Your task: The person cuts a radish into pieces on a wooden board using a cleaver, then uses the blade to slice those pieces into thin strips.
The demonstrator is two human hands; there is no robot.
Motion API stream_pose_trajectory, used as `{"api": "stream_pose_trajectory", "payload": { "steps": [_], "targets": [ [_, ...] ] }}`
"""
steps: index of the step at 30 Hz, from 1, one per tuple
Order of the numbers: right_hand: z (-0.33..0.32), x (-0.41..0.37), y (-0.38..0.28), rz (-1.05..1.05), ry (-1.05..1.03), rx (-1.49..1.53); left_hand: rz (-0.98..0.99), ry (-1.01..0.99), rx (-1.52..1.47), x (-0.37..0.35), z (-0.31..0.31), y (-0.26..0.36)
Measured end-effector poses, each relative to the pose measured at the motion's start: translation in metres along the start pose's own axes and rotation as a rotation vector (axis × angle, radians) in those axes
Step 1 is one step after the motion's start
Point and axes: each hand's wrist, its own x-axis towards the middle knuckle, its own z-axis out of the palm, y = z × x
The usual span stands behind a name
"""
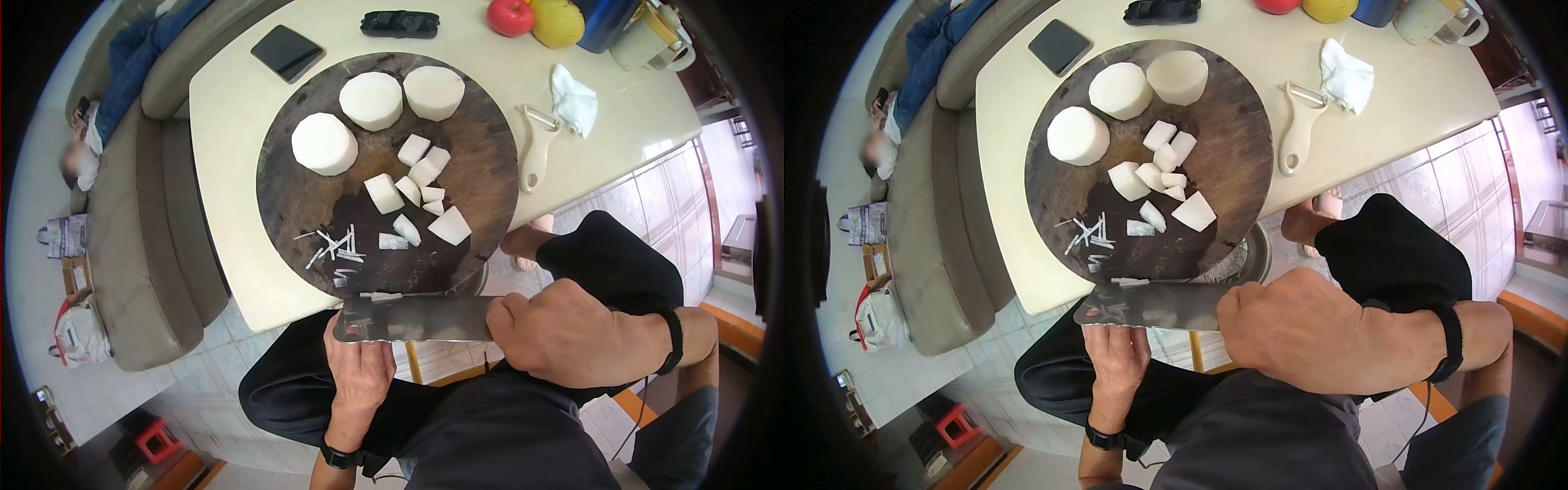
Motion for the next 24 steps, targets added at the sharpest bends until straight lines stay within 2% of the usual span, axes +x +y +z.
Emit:
{"api": "stream_pose_trajectory", "payload": {
  "steps": [12,24],
  "targets": [
    [0.008,0.008,0.002,0.019,0.087,-0.016,-0.007,0.058,0.014,0.007,-0.002,0.005],
    [-0.004,0.001,0.011,0.009,0.007,0.046,0.009,0.039,-0.004,0.008,-0.004,0.000]
  ]
}}
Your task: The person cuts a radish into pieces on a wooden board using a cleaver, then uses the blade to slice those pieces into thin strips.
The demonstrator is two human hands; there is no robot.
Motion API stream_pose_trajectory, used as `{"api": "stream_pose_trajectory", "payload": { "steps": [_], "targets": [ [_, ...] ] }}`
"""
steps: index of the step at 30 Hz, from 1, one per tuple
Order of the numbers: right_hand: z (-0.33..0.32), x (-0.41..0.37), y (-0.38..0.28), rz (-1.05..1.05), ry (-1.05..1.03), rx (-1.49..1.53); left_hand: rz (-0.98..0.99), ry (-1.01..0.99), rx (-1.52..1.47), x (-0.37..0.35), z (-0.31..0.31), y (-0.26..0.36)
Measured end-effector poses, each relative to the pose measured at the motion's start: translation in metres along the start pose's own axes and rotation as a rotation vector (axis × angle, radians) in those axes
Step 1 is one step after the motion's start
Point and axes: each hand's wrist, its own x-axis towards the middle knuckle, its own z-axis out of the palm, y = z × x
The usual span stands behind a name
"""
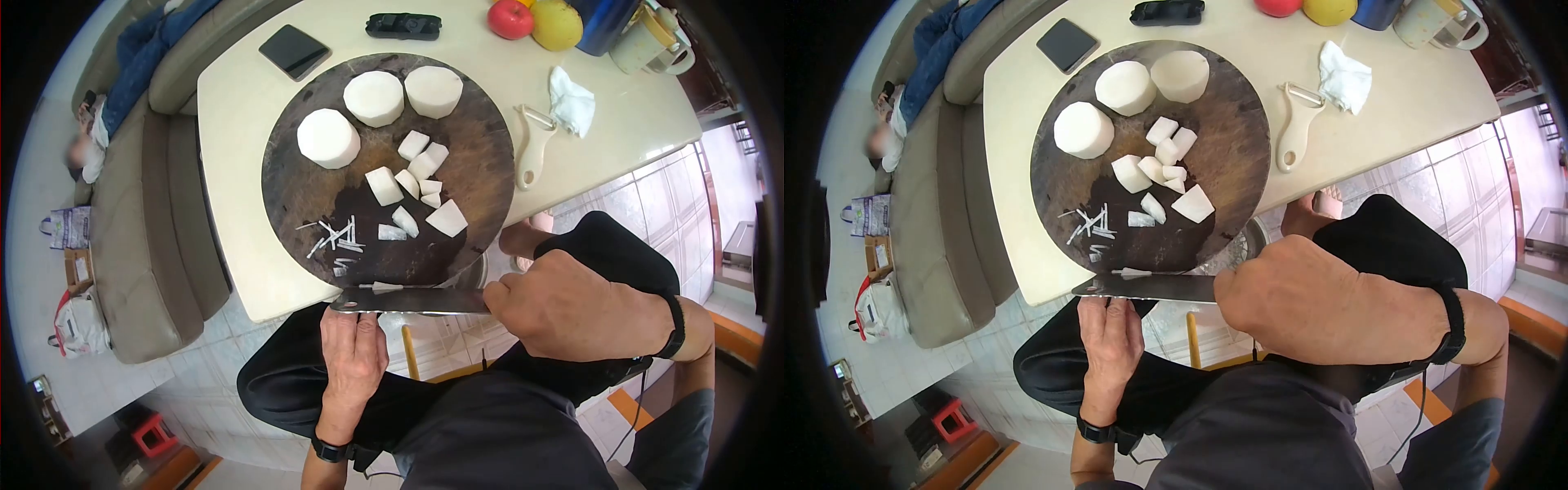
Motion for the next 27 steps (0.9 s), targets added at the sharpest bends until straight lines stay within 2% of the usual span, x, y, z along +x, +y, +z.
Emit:
{"api": "stream_pose_trajectory", "payload": {
  "steps": [3,8,12,15,17,18,20,22,24,26,27],
  "targets": [
    [-0.001,0.003,-0.002,-0.001,-0.021,-0.004,-0.001,-0.008,0.004,0.001,-0.001,0.000],
    [0.013,0.014,-0.014,-0.052,0.072,-0.006,0.031,-0.005,0.009,0.005,-0.003,0.002],
    [0.022,0.018,-0.012,-0.012,0.134,-0.076,0.002,-0.009,0.040,0.003,-0.005,0.002],
    [0.017,0.019,-0.003,0.051,0.184,-0.086,-0.149,-0.026,0.024,0.022,-0.015,0.007],
    [0.013,0.021,-0.001,0.126,0.272,0.059,-0.205,-0.022,0.007,0.034,-0.024,0.007],
    [0.009,0.023,0.000,0.118,0.286,0.041,-0.268,-0.037,-0.016,0.041,-0.028,0.006],
    [0.004,0.026,-0.001,0.208,0.292,0.229,-0.281,-0.046,-0.054,0.046,-0.036,-0.002],
    [0.010,0.033,0.004,0.161,0.375,0.315,-0.346,-0.006,-0.271,0.049,-0.039,-0.010],
    [0.002,0.036,0.004,0.105,0.452,0.397,-0.317,0.061,-0.283,0.053,-0.041,-0.019],
    [-0.011,0.039,0.000,0.257,0.145,0.893,-0.819,0.231,-1.110,0.054,-0.037,-0.026],
    [-0.010,0.040,0.001,0.222,0.125,0.989,-0.831,0.226,-1.322,0.056,-0.038,-0.028]
  ]
}}
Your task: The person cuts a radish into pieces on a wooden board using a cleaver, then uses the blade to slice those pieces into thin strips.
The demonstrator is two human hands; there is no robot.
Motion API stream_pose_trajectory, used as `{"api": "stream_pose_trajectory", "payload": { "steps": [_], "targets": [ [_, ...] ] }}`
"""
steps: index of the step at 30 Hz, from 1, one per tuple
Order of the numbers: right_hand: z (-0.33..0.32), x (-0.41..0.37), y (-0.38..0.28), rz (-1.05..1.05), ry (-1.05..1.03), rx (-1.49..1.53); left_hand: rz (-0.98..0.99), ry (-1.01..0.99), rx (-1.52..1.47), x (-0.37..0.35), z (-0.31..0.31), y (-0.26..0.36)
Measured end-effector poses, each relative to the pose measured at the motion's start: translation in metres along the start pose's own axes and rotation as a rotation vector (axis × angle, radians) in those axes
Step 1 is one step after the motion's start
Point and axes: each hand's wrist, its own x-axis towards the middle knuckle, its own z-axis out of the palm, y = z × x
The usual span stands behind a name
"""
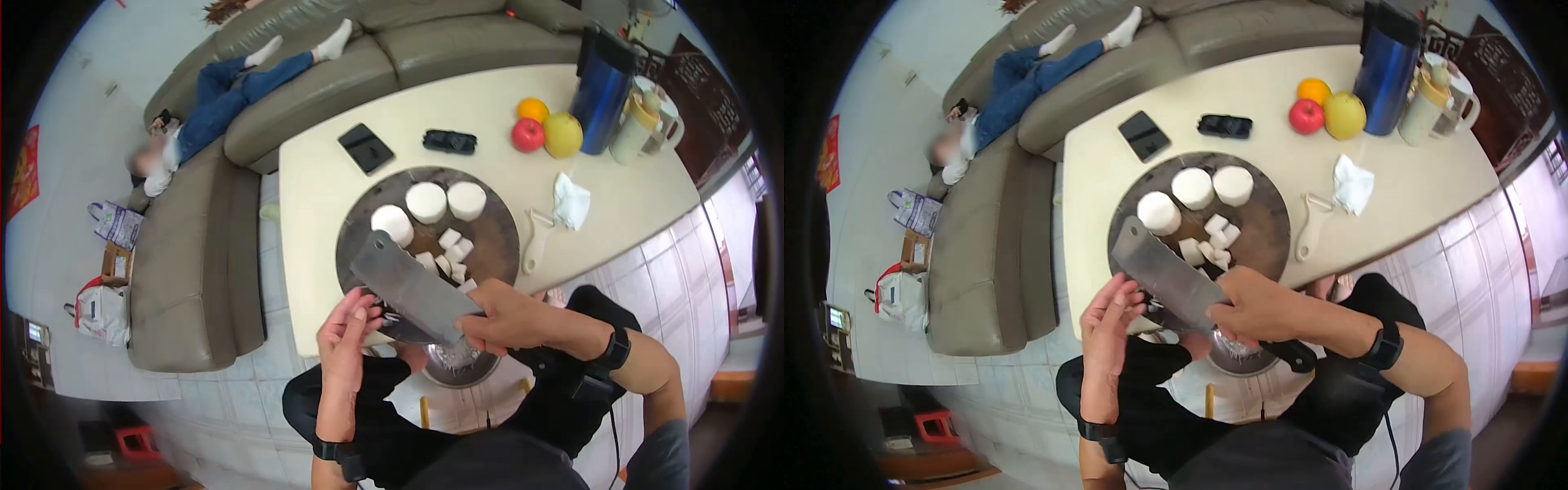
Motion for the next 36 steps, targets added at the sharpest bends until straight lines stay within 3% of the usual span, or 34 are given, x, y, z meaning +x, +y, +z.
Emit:
{"api": "stream_pose_trajectory", "payload": {
  "steps": [1,3,7,12,15,17,18,20,23,27,29,30,33,36],
  "targets": [
    [0.000,0.002,0.001,-0.018,-0.005,-0.021,0.027,0.006,-0.008,0.005,-0.001,0.003],
    [0.002,0.003,0.005,0.022,-0.081,0.147,-0.197,-0.218,-0.506,0.010,0.000,0.007],
    [0.002,0.002,0.001,0.085,-0.104,0.268,-0.177,-0.231,-0.552,0.021,0.000,0.003],
    [0.002,0.001,0.006,0.136,-0.054,0.242,-0.188,-0.074,-0.515,0.025,0.000,-0.006],
    [0.000,0.001,0.004,0.120,0.057,0.213,-0.142,0.028,-0.367,0.027,0.001,-0.007],
    [-0.004,-0.002,-0.002,0.106,0.115,0.283,0.061,-0.005,-0.126,0.028,0.003,-0.015],
    [-0.006,-0.002,-0.003,0.106,0.118,0.285,0.059,-0.008,-0.125,0.029,0.006,-0.017],
    [-0.008,-0.004,-0.004,0.127,0.148,0.293,0.201,0.020,0.191,0.028,0.010,-0.020],
    [-0.008,-0.007,-0.002,0.121,0.180,0.341,0.304,0.010,0.251,0.026,0.013,-0.020],
    [0.001,-0.009,0.008,0.042,0.235,0.459,0.309,-0.004,0.505,0.024,0.004,-0.003],
    [0.003,-0.007,0.015,0.005,0.246,0.446,0.499,-0.115,0.914,0.021,-0.003,0.007],
    [0.004,-0.005,0.020,-0.001,0.249,0.455,0.416,-0.163,1.010,0.015,-0.001,0.019],
    [0.000,0.002,0.029,-0.021,0.250,0.405,0.472,-0.114,1.244,0.017,-0.007,0.014],
    [0.000,0.007,0.025,-0.027,0.304,0.477,0.444,-0.175,1.215,0.023,-0.014,0.009]
  ]
}}
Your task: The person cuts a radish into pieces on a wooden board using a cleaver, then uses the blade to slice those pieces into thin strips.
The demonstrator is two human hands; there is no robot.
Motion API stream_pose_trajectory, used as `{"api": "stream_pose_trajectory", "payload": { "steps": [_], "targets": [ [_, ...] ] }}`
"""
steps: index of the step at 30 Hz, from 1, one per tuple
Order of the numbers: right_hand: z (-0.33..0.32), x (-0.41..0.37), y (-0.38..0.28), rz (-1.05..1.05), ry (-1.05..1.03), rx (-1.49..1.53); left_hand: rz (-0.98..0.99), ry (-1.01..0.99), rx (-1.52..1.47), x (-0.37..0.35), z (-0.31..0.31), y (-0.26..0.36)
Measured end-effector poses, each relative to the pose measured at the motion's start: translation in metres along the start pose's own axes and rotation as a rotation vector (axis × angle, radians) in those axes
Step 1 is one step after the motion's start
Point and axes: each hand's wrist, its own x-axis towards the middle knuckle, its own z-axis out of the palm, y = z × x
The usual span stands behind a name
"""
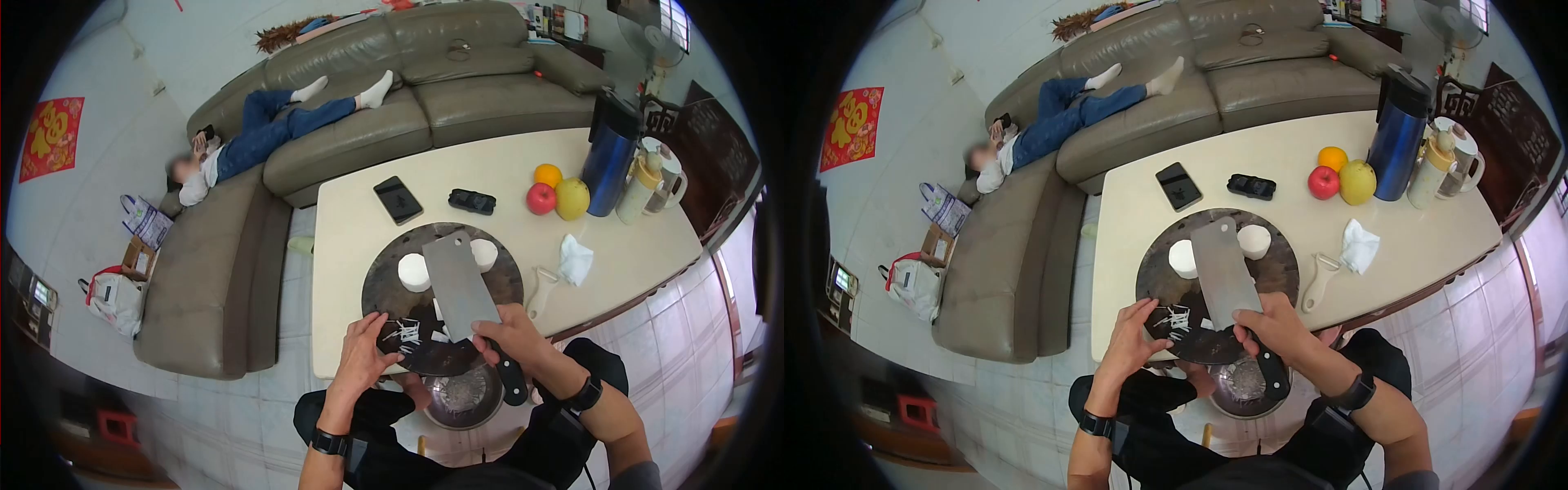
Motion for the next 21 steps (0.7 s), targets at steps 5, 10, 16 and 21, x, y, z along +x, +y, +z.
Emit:
{"api": "stream_pose_trajectory", "payload": {
  "steps": [5,10,16,21],
  "targets": [
    [0.001,0.001,-0.010,-0.107,0.077,0.002,0.057,0.022,0.006,0.003,-0.001,0.001],
    [-0.003,0.011,-0.021,-0.203,0.114,0.043,0.063,0.043,-0.026,0.014,0.007,0.003],
    [-0.008,0.029,-0.026,-0.268,0.214,0.176,0.033,0.013,-0.144,0.038,0.010,-0.001],
    [-0.020,0.035,-0.023,-0.288,0.299,0.268,-0.008,-0.116,-0.129,0.048,-0.010,0.013]
  ]
}}
